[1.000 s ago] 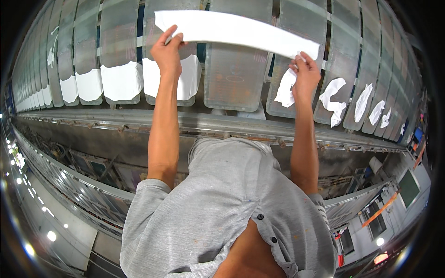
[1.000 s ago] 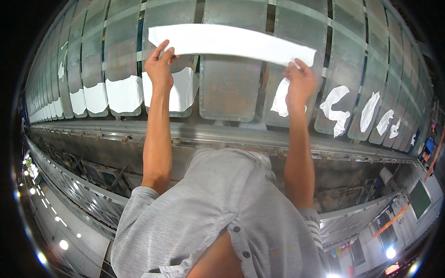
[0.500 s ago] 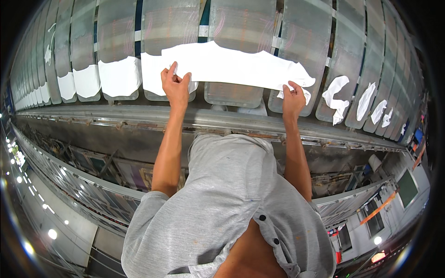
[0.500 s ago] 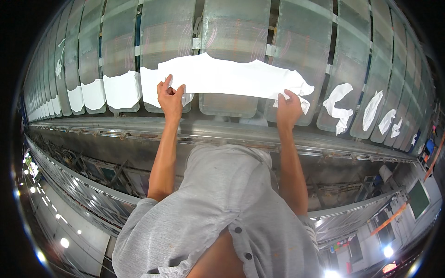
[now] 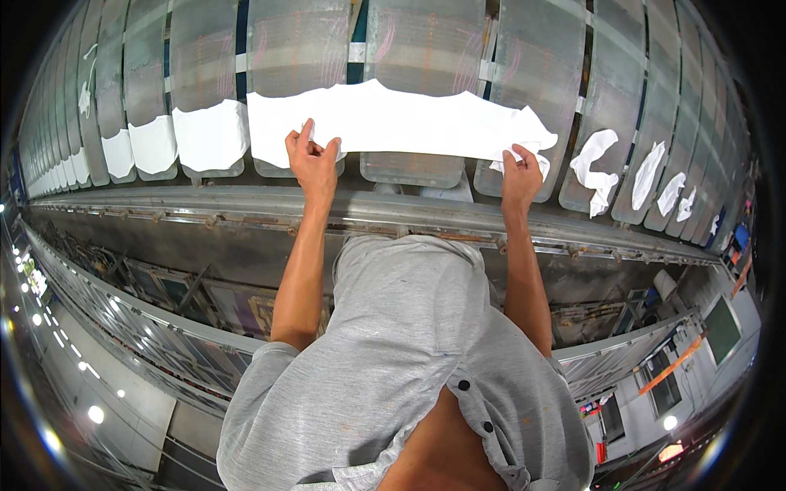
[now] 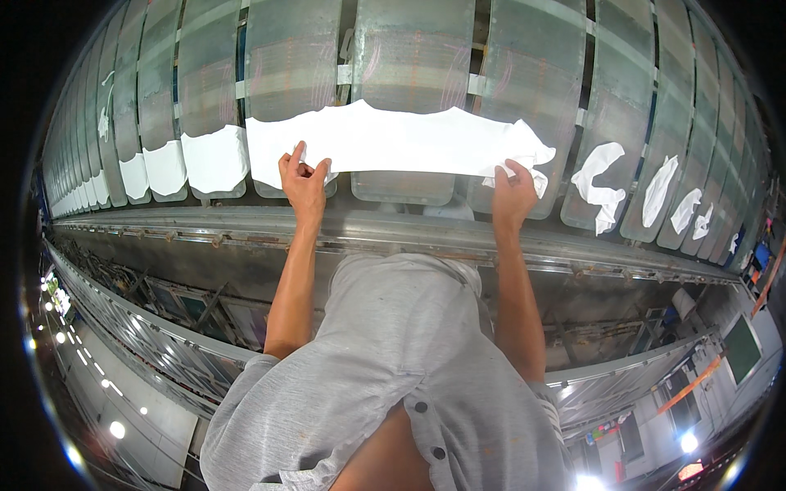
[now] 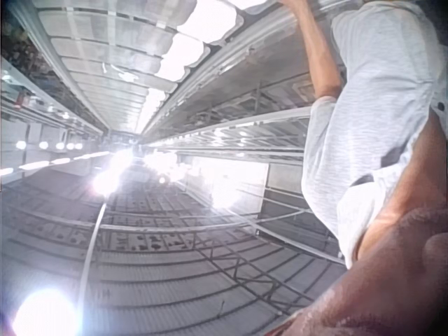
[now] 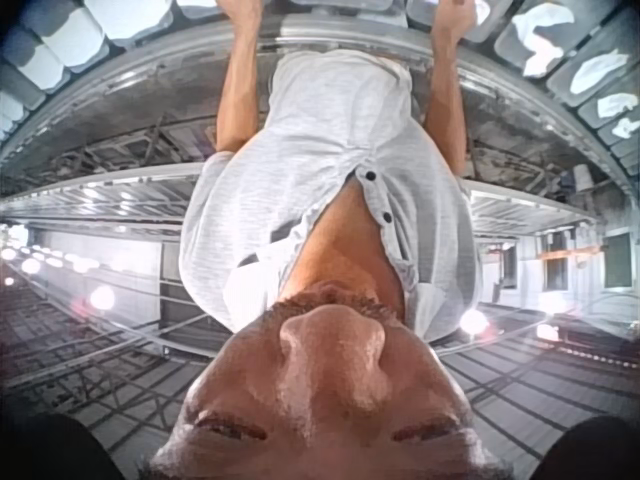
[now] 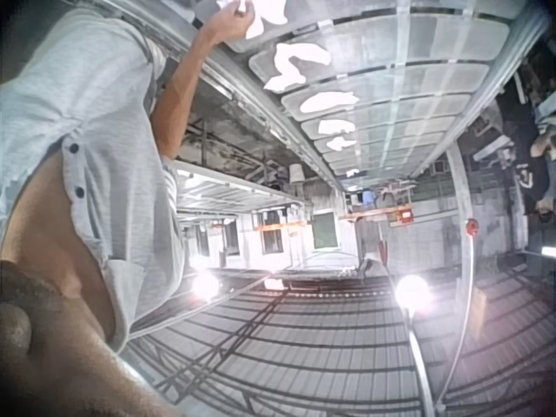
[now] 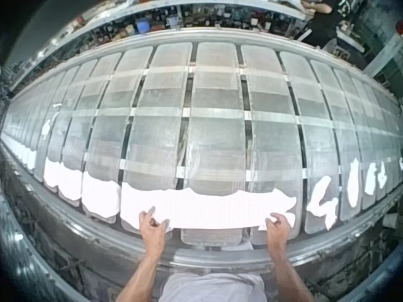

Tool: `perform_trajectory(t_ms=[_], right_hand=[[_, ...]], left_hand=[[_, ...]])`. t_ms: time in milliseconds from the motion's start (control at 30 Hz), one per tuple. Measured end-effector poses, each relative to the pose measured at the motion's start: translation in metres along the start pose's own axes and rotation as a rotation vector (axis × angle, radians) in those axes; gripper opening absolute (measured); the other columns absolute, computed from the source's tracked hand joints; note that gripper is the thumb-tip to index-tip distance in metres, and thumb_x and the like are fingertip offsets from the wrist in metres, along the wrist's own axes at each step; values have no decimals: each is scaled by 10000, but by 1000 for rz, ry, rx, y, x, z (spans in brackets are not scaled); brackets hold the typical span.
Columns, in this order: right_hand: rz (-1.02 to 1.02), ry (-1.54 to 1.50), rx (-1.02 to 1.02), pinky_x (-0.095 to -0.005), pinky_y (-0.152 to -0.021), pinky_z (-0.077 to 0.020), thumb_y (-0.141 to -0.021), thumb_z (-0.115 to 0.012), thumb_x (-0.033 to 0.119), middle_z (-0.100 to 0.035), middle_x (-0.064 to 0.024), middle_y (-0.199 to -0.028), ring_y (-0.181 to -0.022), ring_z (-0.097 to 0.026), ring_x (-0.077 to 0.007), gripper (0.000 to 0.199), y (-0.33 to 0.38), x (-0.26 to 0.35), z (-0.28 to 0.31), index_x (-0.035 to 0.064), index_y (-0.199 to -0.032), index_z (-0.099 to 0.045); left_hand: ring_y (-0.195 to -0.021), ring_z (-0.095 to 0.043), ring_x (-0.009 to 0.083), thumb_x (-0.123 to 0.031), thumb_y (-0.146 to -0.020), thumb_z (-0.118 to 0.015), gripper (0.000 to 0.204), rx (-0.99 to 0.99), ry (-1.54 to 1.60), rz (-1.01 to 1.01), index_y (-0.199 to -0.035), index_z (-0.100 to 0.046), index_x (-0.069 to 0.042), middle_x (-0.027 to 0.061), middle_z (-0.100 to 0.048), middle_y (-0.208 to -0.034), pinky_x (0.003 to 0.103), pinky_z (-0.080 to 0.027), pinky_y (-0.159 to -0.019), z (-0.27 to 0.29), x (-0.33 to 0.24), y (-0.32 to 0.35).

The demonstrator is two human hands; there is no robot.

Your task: The person places white paper cutouts onto a curved metal rack, one at a time. They smooth each piece with their hands to ensure it adheres to the surface.

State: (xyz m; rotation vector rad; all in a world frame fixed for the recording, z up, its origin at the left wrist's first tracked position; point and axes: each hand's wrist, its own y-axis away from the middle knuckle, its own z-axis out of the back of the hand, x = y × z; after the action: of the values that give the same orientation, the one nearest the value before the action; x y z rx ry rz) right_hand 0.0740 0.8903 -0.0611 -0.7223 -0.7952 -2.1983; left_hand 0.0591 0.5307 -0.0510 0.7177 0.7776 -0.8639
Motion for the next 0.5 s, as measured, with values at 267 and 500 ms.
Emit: perform_trajectory(t_ms=[267,500], right_hand=[[-12,4,8,-316,-654,-465,-830,-776,143,-603,-40,-716,-670,-550,-151,300,6,5,2,16,-1100,-745],[23,12,-3,-312,-653,-458,-830,-778,143,-592,-33,-717,-675,-541,-144,302,4,-3,0,16,-1101,-745]], left_hand=[[-702,-475,98,-27,-762,-816,589,-4,-20,9,-1317,-628,35,72,-438,-1141,277,-470,-639,2,-1,2],[-700,-474,92,-22,-761,-816,590,1,-8,11,-1317,-627,34,69,-436,-1146,272,-468,-631,2,-1,2]])
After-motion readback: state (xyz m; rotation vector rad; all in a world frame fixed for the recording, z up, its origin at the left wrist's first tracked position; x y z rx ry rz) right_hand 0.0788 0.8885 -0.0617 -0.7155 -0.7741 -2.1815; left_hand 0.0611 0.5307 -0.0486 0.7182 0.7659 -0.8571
